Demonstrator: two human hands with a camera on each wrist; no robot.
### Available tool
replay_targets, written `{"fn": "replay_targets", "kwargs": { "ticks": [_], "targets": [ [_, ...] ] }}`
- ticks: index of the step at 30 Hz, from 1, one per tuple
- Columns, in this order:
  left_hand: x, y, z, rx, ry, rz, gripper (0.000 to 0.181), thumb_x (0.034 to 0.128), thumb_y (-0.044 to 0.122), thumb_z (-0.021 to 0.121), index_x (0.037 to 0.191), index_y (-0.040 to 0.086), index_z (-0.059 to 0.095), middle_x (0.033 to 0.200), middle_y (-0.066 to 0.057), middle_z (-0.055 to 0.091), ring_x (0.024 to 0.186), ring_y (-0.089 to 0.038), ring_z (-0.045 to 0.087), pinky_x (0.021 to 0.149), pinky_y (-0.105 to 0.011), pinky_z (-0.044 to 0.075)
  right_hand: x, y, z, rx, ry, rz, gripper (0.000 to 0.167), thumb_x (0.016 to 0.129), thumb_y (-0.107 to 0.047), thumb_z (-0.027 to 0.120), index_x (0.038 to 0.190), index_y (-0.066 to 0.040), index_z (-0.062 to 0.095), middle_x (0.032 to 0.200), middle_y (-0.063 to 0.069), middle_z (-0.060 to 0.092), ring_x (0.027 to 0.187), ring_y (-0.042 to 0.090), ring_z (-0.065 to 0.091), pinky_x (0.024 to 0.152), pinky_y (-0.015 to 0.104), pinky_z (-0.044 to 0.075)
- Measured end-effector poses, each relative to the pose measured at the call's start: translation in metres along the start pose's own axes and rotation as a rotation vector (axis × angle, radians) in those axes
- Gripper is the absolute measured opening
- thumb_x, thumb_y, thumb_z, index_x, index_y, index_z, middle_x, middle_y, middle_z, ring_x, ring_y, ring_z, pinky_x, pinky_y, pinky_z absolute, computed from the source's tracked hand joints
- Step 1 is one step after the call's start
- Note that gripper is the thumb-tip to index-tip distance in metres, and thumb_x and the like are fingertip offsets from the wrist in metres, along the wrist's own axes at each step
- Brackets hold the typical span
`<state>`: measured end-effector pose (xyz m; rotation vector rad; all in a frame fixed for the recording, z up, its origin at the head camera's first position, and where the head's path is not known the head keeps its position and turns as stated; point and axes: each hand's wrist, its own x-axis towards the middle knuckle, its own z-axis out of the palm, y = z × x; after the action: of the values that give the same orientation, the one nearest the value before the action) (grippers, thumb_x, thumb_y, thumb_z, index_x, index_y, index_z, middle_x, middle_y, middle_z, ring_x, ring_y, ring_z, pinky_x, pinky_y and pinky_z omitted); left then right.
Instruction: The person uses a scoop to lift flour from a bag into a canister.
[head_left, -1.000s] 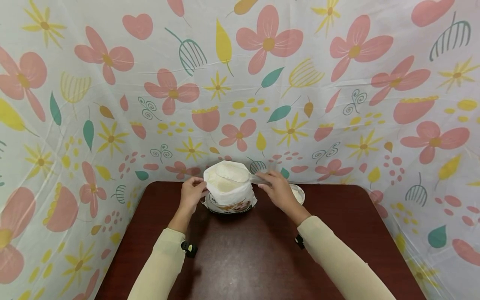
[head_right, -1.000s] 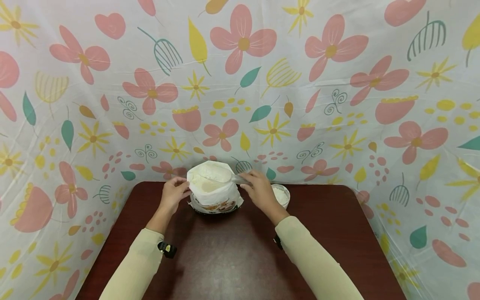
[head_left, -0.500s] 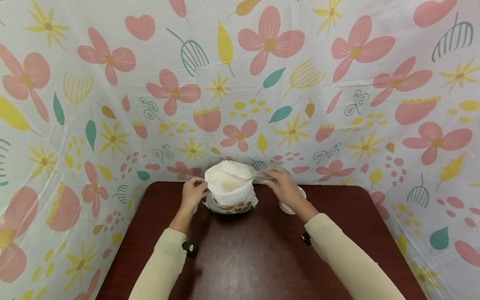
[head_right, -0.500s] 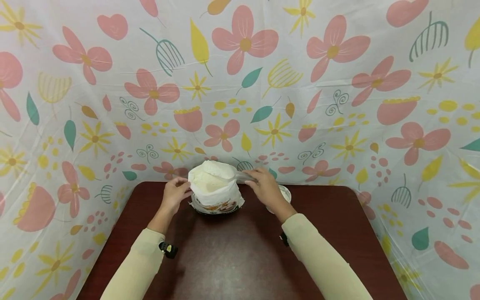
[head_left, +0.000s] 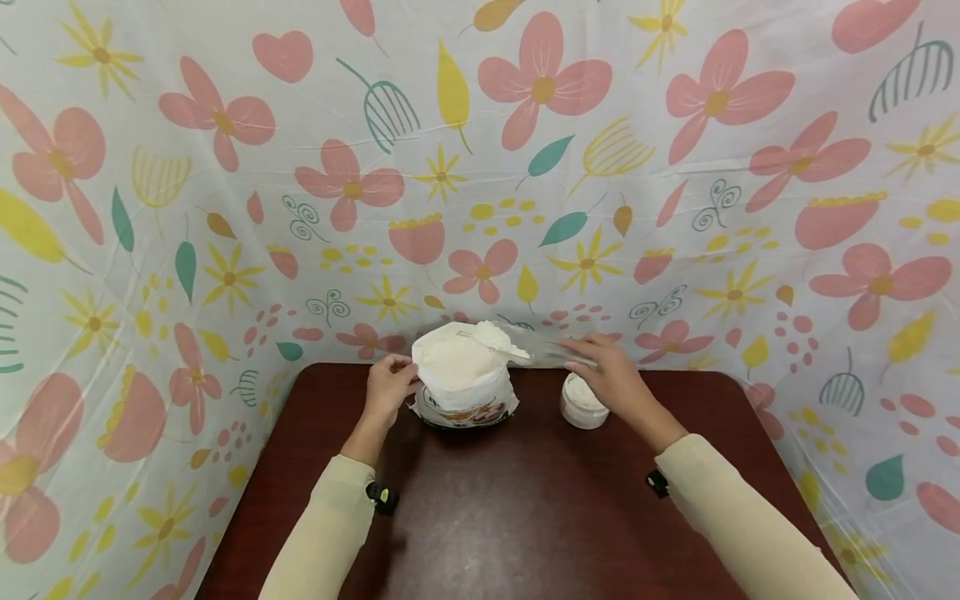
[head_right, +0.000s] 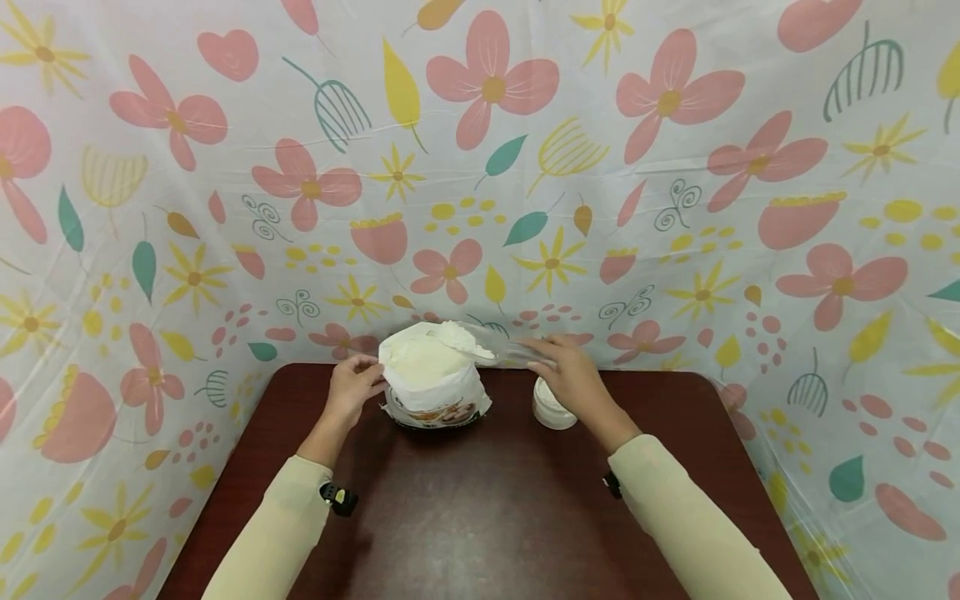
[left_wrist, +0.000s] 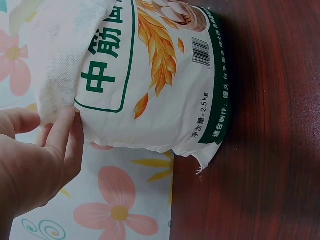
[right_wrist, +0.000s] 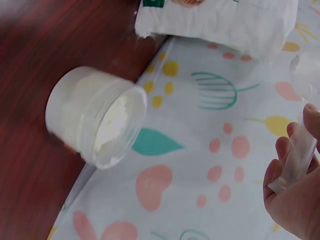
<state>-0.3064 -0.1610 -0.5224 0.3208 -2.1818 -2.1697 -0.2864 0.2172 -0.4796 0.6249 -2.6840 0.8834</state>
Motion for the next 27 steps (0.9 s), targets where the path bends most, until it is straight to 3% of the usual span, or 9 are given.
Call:
{"fn": "replay_targets", "kwargs": {
  "ticks": [5,14,17,21,23,27],
  "targets": [
    [0.0,0.001,0.0,0.005,0.003,-0.002,0.021,0.0989,0.002,0.063,0.116,-0.012,0.063,0.1,-0.017,0.058,0.086,-0.019,0.069,0.093,-0.044,0.065,-0.014,0.01,-0.014,-0.015,0.058,-0.028,0.04,0.097,-0.011,0.073,0.136,-0.014,0.068,0.123,0.007,0.065,0.101,0.023,0.063,0.077,0.042,0.057],
    [0.0,0.001,0.0,0.0,0.005,-0.002,0.02,0.0989,0.001,0.062,0.115,-0.012,0.062,0.1,-0.017,0.058,0.085,-0.018,0.068,0.091,-0.042,0.065,-0.034,0.027,-0.04,-0.077,0.132,-0.062,0.038,0.093,-0.006,0.076,0.131,-0.012,0.072,0.103,0.002,0.064,0.082,0.011,0.049,0.065,0.026,0.044],
    [0.0,0.001,0.0,0.001,0.006,0.0,0.021,0.0988,0.001,0.062,0.115,-0.012,0.062,0.1,-0.017,0.058,0.086,-0.019,0.068,0.092,-0.043,0.065,-0.04,0.032,-0.048,-0.111,0.142,-0.065,0.038,0.092,-0.005,0.077,0.129,-0.013,0.073,0.106,0.004,0.064,0.087,0.015,0.053,0.068,0.032,0.048],
    [-0.002,0.002,0.0,0.005,0.007,0.006,0.021,0.0985,0.001,0.062,0.115,-0.012,0.062,0.1,-0.017,0.058,0.085,-0.019,0.067,0.092,-0.044,0.065,-0.049,0.039,-0.056,-0.136,0.128,-0.053,0.04,0.091,-0.005,0.078,0.13,-0.015,0.072,0.122,0.012,0.067,0.107,0.03,0.061,0.079,0.05,0.054],
    [-0.003,0.003,0.001,0.006,0.006,0.009,0.021,0.0984,0.001,0.062,0.114,-0.012,0.062,0.1,-0.017,0.057,0.085,-0.019,0.067,0.092,-0.044,0.065,-0.053,0.042,-0.059,-0.142,0.121,-0.041,0.041,0.09,-0.005,0.078,0.13,-0.016,0.072,0.125,0.012,0.068,0.108,0.031,0.062,0.079,0.052,0.055],
    [-0.003,0.002,0.001,0.005,0.005,0.01,0.02,0.0987,0.001,0.062,0.114,-0.012,0.062,0.1,-0.017,0.058,0.085,-0.019,0.068,0.092,-0.044,0.065,-0.06,0.052,-0.064,-0.179,0.132,-0.052,0.042,0.088,-0.005,0.08,0.128,-0.017,0.074,0.118,0.005,0.069,0.089,0.015,0.058,0.068,0.035,0.051]
  ]
}}
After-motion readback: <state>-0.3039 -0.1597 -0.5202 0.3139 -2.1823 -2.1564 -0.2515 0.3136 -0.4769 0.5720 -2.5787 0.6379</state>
